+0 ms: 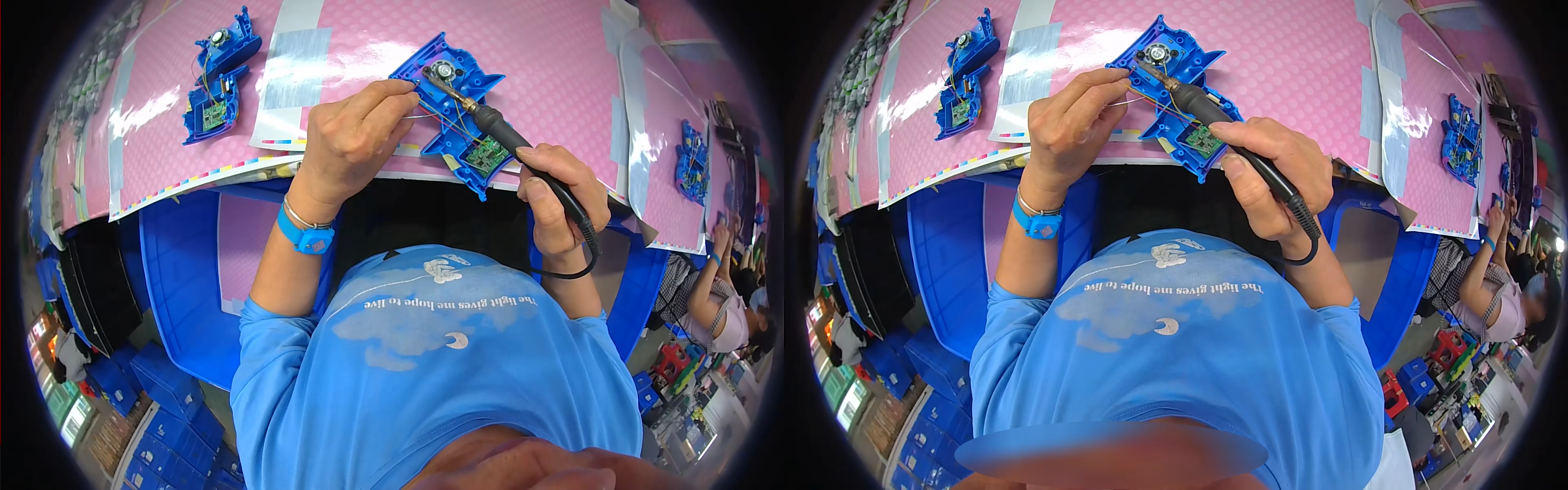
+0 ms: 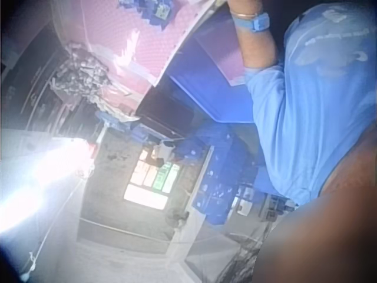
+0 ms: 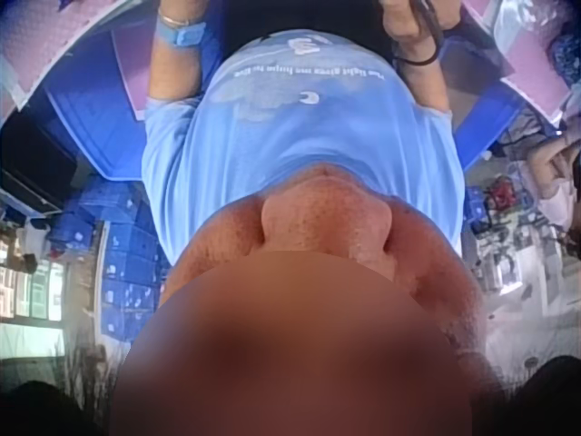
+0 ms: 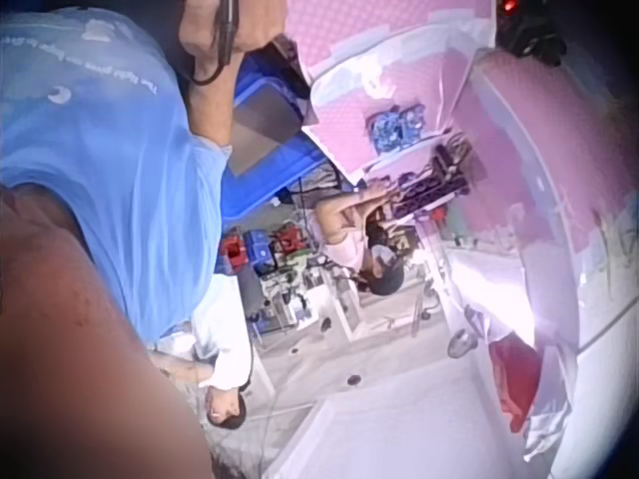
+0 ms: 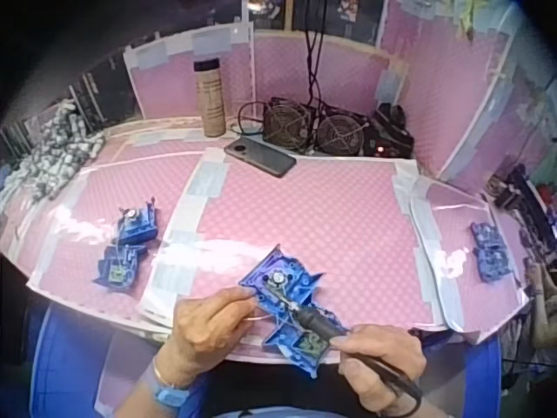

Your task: Soldering electronic components onto small blue circuit boards on a factory workbench.

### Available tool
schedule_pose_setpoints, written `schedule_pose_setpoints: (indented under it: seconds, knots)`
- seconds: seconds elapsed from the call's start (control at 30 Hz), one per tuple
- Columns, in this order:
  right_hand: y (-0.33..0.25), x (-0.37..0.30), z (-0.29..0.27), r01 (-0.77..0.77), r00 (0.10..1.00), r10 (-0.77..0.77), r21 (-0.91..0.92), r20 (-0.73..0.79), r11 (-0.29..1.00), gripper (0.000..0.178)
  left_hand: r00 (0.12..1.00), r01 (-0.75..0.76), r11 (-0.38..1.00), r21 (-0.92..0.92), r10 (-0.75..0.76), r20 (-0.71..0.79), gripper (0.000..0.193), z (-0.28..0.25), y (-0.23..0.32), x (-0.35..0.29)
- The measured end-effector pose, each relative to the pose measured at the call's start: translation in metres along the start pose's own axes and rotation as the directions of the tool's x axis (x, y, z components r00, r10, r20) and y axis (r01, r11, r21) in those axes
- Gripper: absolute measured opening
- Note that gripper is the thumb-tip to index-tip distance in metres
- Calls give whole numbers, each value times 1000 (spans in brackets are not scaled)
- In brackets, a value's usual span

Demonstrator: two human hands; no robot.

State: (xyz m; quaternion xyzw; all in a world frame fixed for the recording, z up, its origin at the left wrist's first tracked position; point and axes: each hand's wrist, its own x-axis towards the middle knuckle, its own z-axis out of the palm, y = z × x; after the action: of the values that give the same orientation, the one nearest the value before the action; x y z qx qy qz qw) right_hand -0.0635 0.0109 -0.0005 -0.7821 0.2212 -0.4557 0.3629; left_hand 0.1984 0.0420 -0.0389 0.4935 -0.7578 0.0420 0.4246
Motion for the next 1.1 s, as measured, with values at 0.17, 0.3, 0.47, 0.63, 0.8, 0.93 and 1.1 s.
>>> schedule_pose_setpoints:
  seconds: [0.17,0.3,0.47,0.63,0.8,0.93,1.1]
  knots:
    - [0,0,-1,13,1000,-13,18,0,1000,29,1000,8,1000,-3,-8,11,27,-1,0,0]
    - [-2,-1,-2,1,1000,-1,29,1,1000,29,1000,5,1000,-3,-5,13,28,-2,0,0]
    - [-3,-2,-6,4,1000,-4,23,-7,1000,30,1000,-14,999,33,15,-16,28,-3,0,0]
    - [-4,-5,-11,9,999,-7,50,-41,999,31,981,-172,985,36,174,-86,26,-14,16,6]
    - [-4,-6,-13,-22,997,26,55,-79,998,28,975,-223,963,150,220,37,25,-3,14,11]
    - [-4,-9,-14,-33,999,34,28,-38,999,30,978,-210,962,174,205,44,28,2,10,13]
    - [-2,-6,-13,-2,1000,2,-21,-21,1000,29,976,-218,962,167,213,44,32,8,6,11]
